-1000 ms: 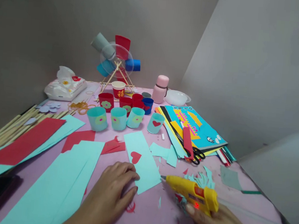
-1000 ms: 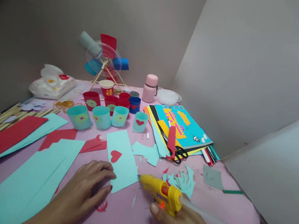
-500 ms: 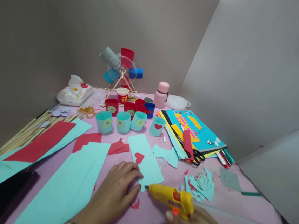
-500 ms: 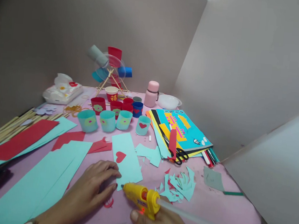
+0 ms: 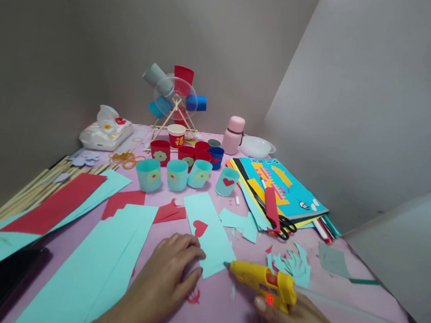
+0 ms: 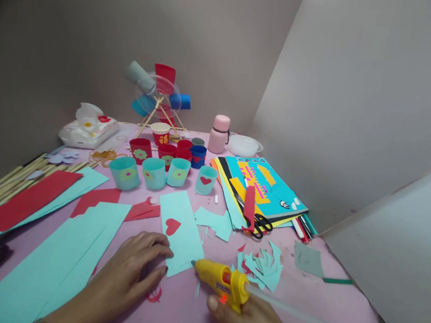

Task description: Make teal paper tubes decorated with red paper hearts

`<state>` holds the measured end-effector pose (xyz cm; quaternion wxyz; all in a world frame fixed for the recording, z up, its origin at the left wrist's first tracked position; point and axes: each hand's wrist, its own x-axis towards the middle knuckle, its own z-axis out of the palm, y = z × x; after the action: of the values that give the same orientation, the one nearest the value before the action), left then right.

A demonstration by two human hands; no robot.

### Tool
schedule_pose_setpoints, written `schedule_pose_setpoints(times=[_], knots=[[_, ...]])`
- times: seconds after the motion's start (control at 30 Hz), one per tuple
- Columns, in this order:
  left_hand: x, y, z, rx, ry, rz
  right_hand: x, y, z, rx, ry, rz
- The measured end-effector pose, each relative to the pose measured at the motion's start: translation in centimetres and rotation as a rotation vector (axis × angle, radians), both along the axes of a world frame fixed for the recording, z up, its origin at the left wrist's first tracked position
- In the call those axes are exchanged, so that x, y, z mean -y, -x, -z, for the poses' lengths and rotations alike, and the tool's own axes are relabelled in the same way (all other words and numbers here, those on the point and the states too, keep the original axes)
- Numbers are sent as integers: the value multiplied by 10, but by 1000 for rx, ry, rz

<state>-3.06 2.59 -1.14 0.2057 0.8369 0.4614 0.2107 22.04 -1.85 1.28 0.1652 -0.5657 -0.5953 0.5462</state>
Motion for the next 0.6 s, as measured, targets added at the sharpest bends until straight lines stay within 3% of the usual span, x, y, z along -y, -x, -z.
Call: schedule_pose_setpoints(times=[0.13, 0.27, 0.47, 0.6], knots=[[-1, 0, 1, -18, -9, 1, 0, -6, -1, 124, 72, 78], [-1, 1, 2, -26, -22, 5, -2, -8, -1, 101, 114, 71], [-2, 1, 1, -33, -23, 3, -4, -5, 3, -51, 144, 156], [-3, 0, 0, -39, -27, 1, -9, -8, 14, -335, 318, 275]])
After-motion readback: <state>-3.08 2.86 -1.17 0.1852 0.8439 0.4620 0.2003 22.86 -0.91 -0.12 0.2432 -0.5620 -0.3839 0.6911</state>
